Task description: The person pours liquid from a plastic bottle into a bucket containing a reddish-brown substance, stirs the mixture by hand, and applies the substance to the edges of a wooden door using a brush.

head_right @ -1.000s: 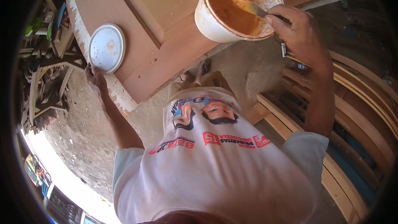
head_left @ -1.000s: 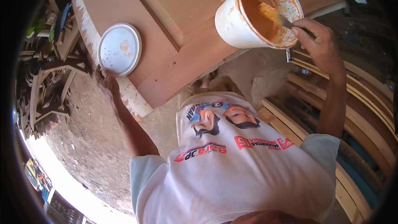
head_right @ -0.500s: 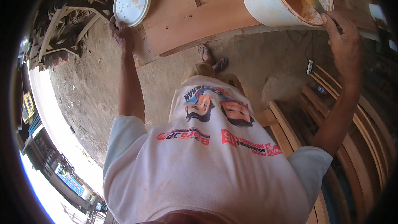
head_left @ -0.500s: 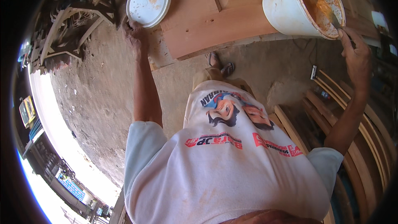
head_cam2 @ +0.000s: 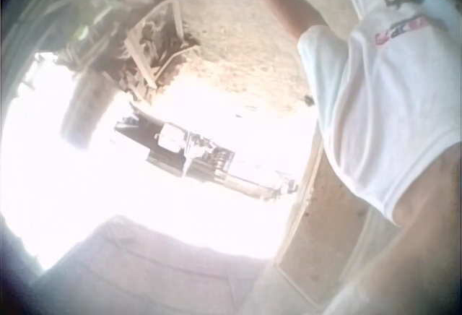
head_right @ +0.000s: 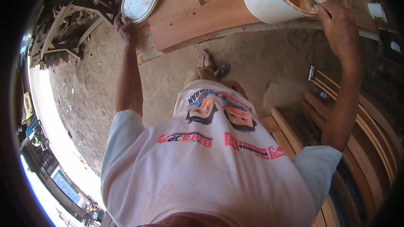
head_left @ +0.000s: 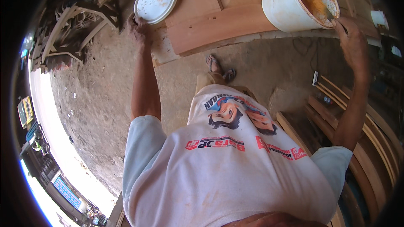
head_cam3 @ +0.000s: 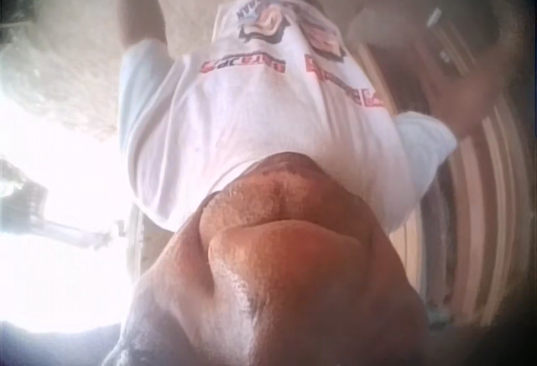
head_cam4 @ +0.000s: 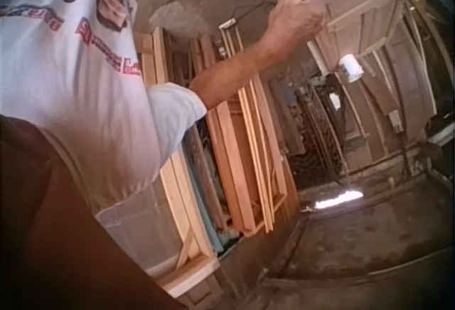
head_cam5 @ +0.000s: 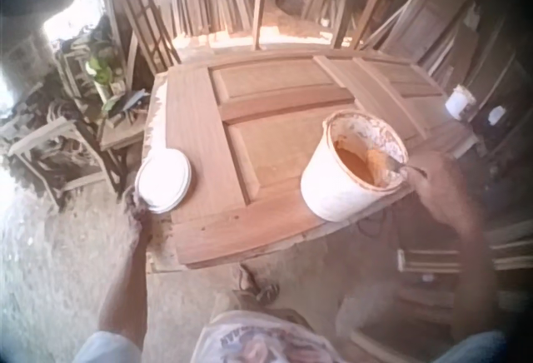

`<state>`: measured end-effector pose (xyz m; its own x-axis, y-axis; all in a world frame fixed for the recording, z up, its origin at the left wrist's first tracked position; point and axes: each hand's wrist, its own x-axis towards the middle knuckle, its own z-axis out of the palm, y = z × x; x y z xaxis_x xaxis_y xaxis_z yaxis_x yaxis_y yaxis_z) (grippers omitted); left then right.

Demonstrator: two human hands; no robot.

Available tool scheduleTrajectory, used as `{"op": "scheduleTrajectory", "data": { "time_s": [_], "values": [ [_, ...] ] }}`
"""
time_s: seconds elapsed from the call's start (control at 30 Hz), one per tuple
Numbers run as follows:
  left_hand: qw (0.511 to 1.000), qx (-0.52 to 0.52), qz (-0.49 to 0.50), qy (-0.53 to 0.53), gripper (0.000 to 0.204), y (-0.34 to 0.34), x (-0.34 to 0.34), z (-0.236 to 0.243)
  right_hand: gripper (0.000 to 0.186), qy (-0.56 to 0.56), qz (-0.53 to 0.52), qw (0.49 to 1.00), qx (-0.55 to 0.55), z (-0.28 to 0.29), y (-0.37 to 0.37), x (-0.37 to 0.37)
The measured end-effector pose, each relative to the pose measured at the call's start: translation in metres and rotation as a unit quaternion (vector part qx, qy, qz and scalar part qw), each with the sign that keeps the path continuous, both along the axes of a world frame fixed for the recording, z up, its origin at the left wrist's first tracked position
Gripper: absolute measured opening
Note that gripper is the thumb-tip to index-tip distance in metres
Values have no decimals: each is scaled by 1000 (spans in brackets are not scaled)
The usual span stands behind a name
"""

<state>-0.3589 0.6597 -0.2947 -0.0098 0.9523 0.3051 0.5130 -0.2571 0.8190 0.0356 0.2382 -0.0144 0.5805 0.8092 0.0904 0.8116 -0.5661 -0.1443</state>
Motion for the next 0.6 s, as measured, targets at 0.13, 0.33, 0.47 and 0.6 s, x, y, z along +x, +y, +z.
{"op": "scheduleTrajectory", "data": {
  "time_s": [0.13, 0.33, 0.47, 0.6],
  "values": [
    [999, 38, 12, 32, 34, 12, -7, -13, 32, -10, 6, 997, 75, 18, 4, -3],
    [999, 26, -2, -29, 35, 10, 1, -11, 32, -34, 23, 998, 36, -32, 4, 2],
    [1000, 19, 14, 9, 36, 3, -3, -3, 31, 11, 14, 996, 83, -10, 3, -10],
    [1000, 19, 9, 8, 36, 3, 3, -3, 31, -33, 32, 998, 48, -29, 3, -4]
  ]
}}
